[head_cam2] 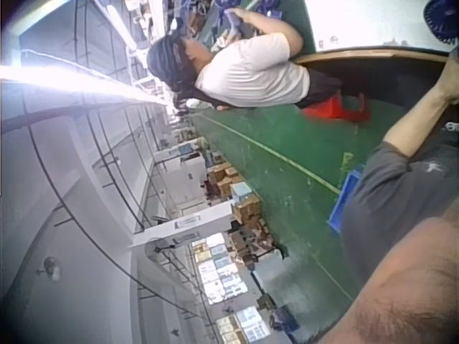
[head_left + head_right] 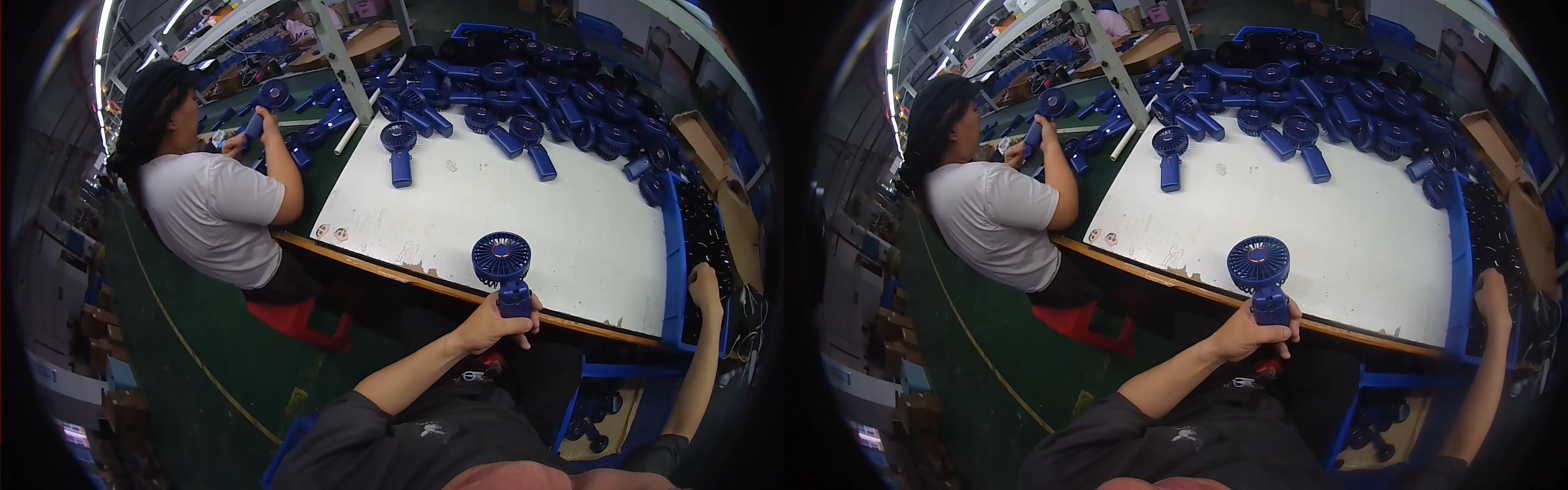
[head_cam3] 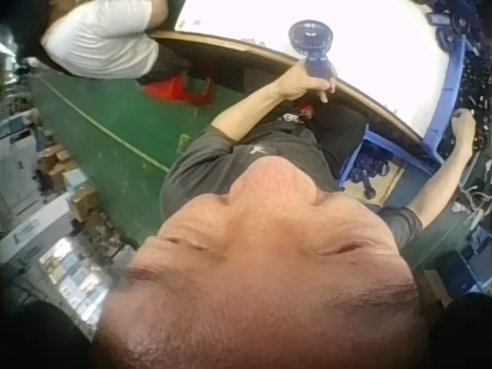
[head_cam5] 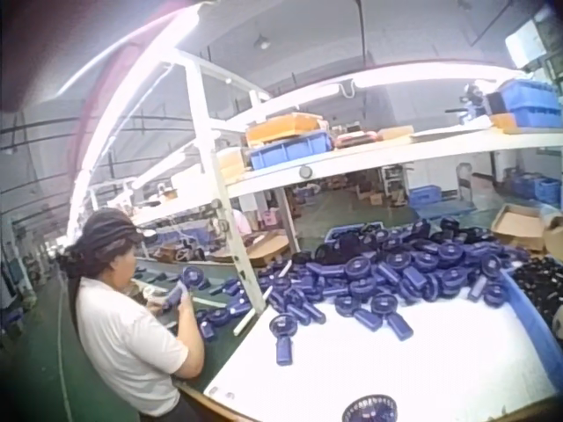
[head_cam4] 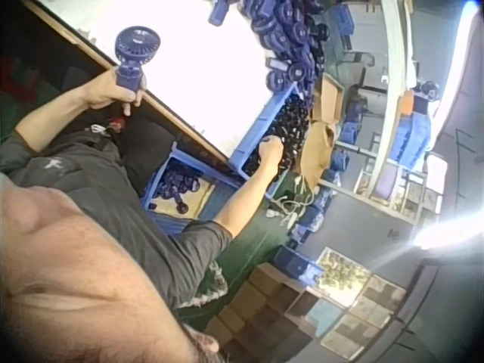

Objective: Assemble small blue portable fans.

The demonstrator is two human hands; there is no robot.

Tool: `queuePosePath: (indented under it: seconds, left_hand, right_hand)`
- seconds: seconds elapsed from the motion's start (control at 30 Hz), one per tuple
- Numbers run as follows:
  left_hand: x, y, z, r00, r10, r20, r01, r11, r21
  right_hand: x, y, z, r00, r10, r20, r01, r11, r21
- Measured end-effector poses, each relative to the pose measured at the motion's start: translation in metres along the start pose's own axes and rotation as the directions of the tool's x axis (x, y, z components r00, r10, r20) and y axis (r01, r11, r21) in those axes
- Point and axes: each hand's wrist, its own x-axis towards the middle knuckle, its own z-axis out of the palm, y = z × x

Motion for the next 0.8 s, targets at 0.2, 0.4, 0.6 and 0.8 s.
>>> queuePosePath:
  seconds: [0.2,0.4,0.6,0.8]
  left_hand:
    - [-0.001,0.000,-0.003,0.999,0.001,-0.047,0.001,0.999,0.047]
    - [0.002,-0.003,-0.003,0.996,-0.027,-0.080,0.032,0.998,0.062]
    - [0.000,-0.003,-0.007,0.995,-0.033,-0.097,0.040,0.997,0.072]
    - [0.000,-0.004,-0.008,0.993,-0.032,-0.114,0.044,0.993,0.110]
  right_hand:
    - [-0.002,-0.013,-0.009,0.999,-0.037,0.015,0.035,0.988,0.147]
    - [0.004,0.008,0.009,0.999,-0.020,-0.045,0.026,0.992,0.127]
    - [0.009,0.020,0.001,0.996,0.032,-0.080,-0.009,0.961,0.277]
    - [0.004,0.015,-0.005,0.993,0.084,-0.082,-0.044,0.912,0.408]
